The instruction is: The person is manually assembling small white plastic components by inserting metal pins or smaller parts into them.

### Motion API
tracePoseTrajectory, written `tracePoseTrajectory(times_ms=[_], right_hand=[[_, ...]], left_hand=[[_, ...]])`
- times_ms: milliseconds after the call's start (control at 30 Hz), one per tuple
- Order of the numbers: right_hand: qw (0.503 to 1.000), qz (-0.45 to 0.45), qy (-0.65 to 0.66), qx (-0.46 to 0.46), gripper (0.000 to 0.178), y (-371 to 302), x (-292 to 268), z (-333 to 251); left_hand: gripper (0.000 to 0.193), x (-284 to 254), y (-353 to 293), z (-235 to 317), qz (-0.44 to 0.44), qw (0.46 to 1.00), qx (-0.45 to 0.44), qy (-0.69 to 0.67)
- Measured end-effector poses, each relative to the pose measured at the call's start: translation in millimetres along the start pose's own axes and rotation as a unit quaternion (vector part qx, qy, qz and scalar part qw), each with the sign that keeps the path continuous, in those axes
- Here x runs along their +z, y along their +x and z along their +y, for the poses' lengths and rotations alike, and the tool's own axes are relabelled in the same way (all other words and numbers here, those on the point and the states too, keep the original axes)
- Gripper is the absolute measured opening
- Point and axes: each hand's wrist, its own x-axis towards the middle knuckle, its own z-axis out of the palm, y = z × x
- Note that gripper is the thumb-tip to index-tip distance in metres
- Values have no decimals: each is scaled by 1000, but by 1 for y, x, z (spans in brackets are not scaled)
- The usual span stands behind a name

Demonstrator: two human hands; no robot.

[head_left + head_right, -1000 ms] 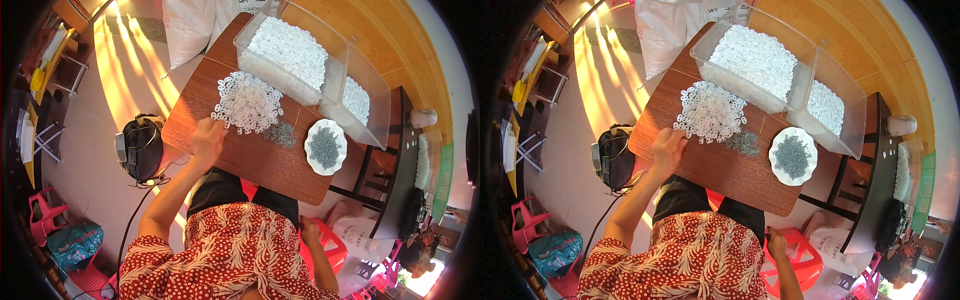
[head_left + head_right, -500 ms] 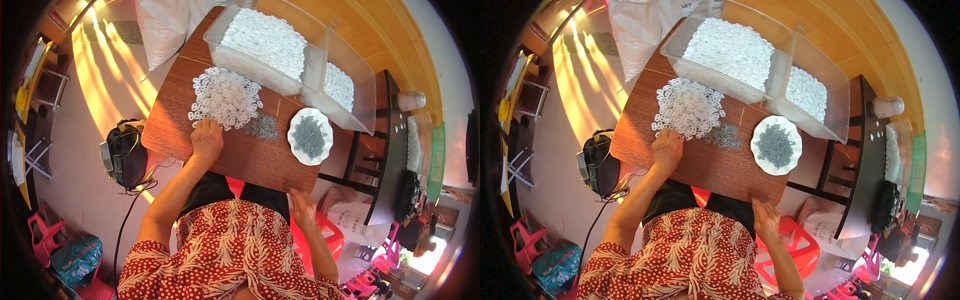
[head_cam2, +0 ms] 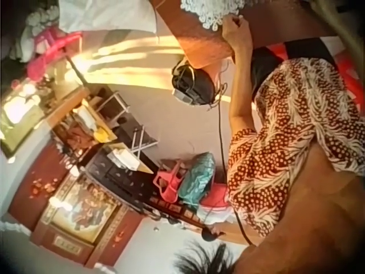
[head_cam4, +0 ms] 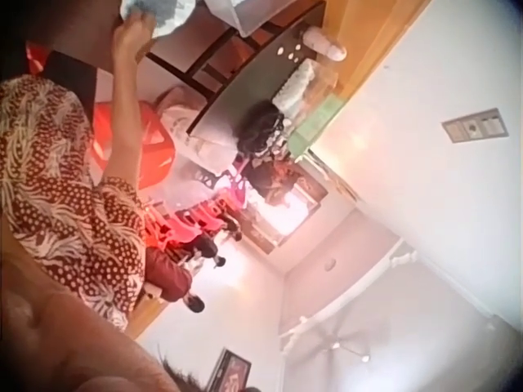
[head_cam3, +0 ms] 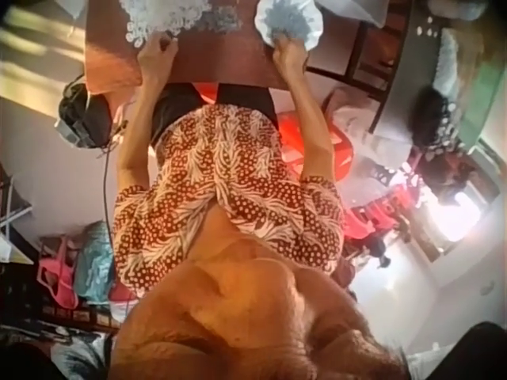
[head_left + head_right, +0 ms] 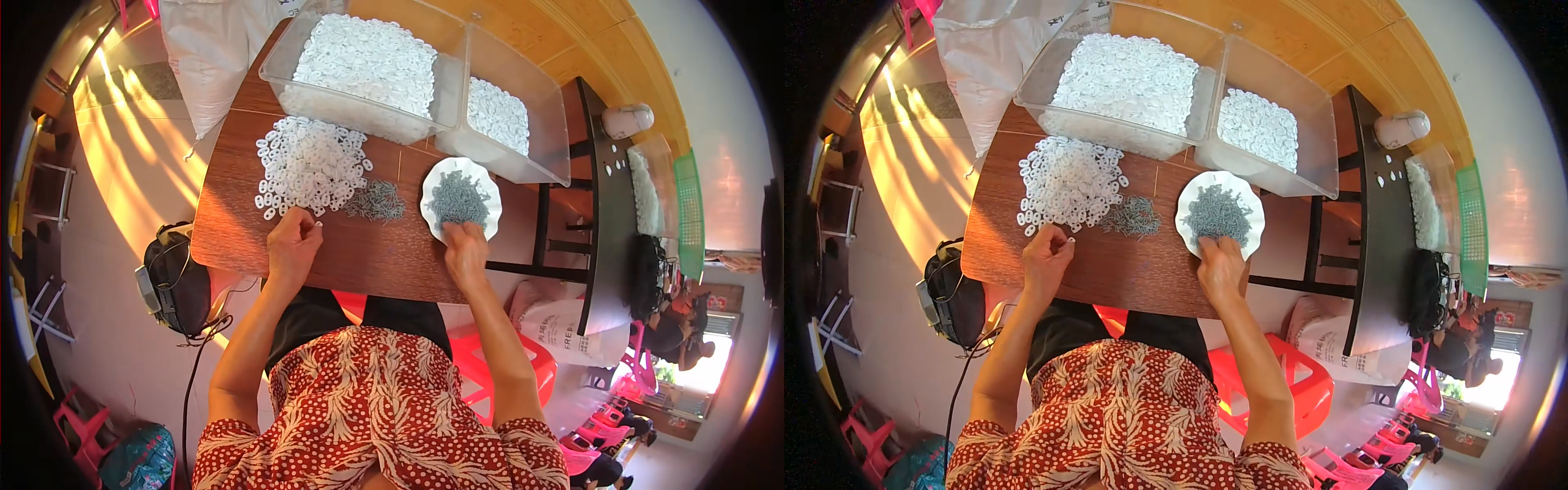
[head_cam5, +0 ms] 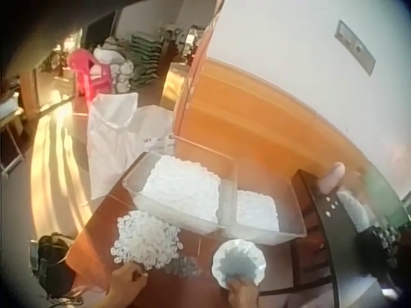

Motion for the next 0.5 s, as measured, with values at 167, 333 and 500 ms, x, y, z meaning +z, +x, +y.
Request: tracePoseTrajectory(times_ms=[167,333,500], right_hand=[[999,21,23,32,15,14,8,3],[994,39,87,56,14,15,1,-13],[997,49,49,32,13,15,15,5]], left_hand=[[14,-9,-1,16,-13,994,-50,-99],[14,-3,-6,16,-18,976,-104,-188],[14,3,-13,22,-40,973,-96,-206]])
